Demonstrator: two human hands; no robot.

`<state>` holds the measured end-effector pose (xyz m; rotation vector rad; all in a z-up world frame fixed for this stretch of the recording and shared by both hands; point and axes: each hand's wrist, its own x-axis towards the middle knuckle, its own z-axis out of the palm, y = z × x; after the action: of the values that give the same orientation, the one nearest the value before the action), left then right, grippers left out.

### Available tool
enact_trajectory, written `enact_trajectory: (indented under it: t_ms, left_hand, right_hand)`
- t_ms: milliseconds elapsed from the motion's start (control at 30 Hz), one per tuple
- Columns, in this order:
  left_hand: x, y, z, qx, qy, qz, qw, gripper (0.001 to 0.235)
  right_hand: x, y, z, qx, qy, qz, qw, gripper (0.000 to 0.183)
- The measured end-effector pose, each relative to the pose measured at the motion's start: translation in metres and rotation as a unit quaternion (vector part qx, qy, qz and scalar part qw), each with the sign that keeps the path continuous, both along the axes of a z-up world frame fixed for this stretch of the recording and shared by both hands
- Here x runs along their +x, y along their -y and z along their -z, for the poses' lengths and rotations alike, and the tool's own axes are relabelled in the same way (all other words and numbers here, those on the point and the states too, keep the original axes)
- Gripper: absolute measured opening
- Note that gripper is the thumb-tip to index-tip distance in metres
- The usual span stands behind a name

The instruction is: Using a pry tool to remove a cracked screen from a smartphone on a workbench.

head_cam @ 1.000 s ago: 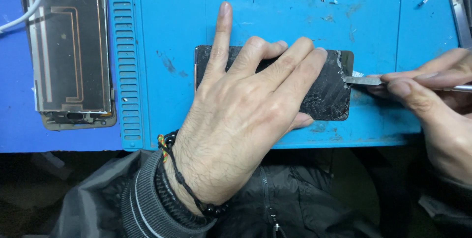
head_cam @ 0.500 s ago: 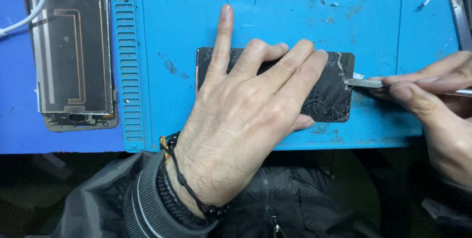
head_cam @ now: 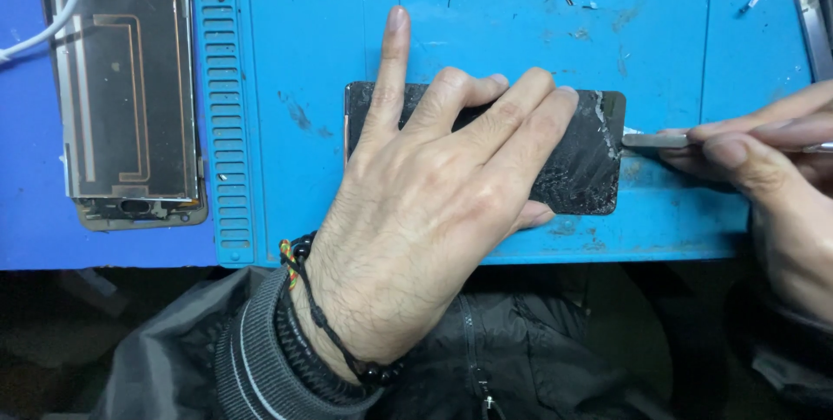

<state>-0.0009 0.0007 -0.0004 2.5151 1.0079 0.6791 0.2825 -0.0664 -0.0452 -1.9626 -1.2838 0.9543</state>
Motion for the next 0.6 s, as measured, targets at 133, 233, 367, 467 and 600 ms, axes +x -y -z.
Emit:
enact_trajectory:
  t_ms: [133,233,367,467,600]
  left_hand:
    - [-0.001,0.000,-0.001,-0.006,-0.006,0.004,1.000,0.074]
    - [0.000,0.000,0.000,-0.008,-0.011,0.003,1.000,0.076]
    - [-0.001,0.001,0.000,-0.005,-0.009,0.000,1.000,0.076]
    - [0.000,0.000,-0.001,-0.005,-0.013,0.006,1.000,0.077]
    - [-0.001,0.000,-0.003,-0.008,-0.018,0.009,1.000,0.078]
  right_hand:
    - [0.006,0.003,0.008,0.052,0.002,-0.031,0.998,0.012]
    - [0.004,0.003,0.004,0.076,0.058,-0.071,0.993,0.011]
    - [-0.004,0.001,-0.003,0.071,0.006,-0.053,0.996,0.009]
    - [-0.001,0.002,-0.002,0.094,0.007,-0.065,0.993,0.007]
    - [-0.004,-0.001,-0.008,0.116,0.022,-0.100,0.988,0.011]
